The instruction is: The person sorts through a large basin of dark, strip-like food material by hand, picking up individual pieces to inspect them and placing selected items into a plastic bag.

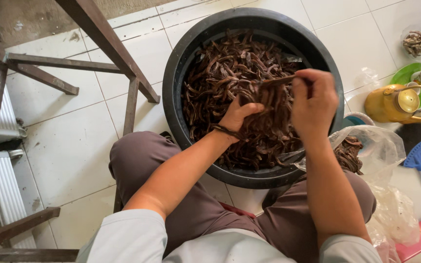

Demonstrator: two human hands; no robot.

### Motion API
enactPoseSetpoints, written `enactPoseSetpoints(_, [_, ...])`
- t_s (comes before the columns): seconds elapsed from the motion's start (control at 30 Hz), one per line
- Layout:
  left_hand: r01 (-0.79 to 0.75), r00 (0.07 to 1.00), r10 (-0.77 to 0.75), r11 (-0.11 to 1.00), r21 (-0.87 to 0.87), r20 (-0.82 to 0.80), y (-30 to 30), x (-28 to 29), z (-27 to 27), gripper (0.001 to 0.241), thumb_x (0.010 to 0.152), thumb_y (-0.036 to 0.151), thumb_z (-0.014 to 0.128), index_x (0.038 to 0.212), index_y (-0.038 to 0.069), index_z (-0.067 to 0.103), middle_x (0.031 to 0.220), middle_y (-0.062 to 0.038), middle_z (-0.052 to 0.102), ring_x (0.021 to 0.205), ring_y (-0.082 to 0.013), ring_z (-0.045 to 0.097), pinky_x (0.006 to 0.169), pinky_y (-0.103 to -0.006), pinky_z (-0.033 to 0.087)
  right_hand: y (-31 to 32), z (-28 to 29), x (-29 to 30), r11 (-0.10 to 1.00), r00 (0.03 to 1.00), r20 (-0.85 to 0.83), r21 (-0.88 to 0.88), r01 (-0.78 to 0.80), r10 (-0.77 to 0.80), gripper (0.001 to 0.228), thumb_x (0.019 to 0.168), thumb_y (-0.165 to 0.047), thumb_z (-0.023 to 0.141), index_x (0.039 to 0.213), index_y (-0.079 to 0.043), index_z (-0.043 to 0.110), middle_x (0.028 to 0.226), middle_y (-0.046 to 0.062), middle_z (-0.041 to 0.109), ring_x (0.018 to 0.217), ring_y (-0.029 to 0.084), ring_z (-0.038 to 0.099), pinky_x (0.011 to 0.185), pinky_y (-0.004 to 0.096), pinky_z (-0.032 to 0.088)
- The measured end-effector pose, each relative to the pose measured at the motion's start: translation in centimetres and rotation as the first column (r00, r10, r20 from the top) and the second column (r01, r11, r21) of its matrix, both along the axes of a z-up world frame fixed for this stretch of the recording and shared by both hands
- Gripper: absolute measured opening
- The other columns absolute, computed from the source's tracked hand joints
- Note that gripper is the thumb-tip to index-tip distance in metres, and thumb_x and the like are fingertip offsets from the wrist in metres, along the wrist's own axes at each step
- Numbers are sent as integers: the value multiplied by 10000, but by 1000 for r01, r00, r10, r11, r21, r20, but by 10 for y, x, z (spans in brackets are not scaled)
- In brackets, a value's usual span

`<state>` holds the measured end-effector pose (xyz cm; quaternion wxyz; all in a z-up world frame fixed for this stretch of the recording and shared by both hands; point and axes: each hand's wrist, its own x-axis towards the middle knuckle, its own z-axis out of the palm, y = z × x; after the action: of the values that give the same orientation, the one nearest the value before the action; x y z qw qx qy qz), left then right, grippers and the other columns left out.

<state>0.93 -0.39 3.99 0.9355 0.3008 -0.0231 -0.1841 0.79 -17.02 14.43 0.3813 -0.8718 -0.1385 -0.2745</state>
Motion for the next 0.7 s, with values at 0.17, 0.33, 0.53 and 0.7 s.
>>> enactPoseSetpoints(0.17, [34,999,-32,998,43,-42,-3,1,-10,370,832,117,766,1155,39,604,1019,-81,685,917,-201,696,840,-363,620,-22,-9,19,950,1000,-1,313,-2,2,92,1155,-10,655,1235,-24,611,1064,52,661,918,123,646,841,268,536])
enactPoseSetpoints(0.33, [39,990,-42,999,-21,-131,0,3,-17,328,861,128,773,1113,11,599,1029,-119,696,911,-241,709,824,-402,639,-37,6,26,899,999,29,436,-40,31,120,1188,-51,636,1306,-30,642,1093,54,719,957,106,683,896,240,571])
enactPoseSetpoints(0.53, [-11,998,11,1000,5,-63,6,5,-2,401,827,141,752,1189,27,622,1060,-101,705,938,-216,725,829,-371,642,-10,-3,12,991,930,-356,-60,-120,91,258,1008,-141,754,1246,-44,735,1122,107,684,869,149,661,757,269,563])
enactPoseSetpoints(0.7, [-52,999,52,996,66,2,2,6,-9,378,868,103,758,1203,15,607,1062,-106,687,933,-212,706,822,-365,628,-2,-5,3,994,870,-482,82,-75,105,257,943,-138,776,1142,1,692,1028,61,717,896,110,696,791,255,582])
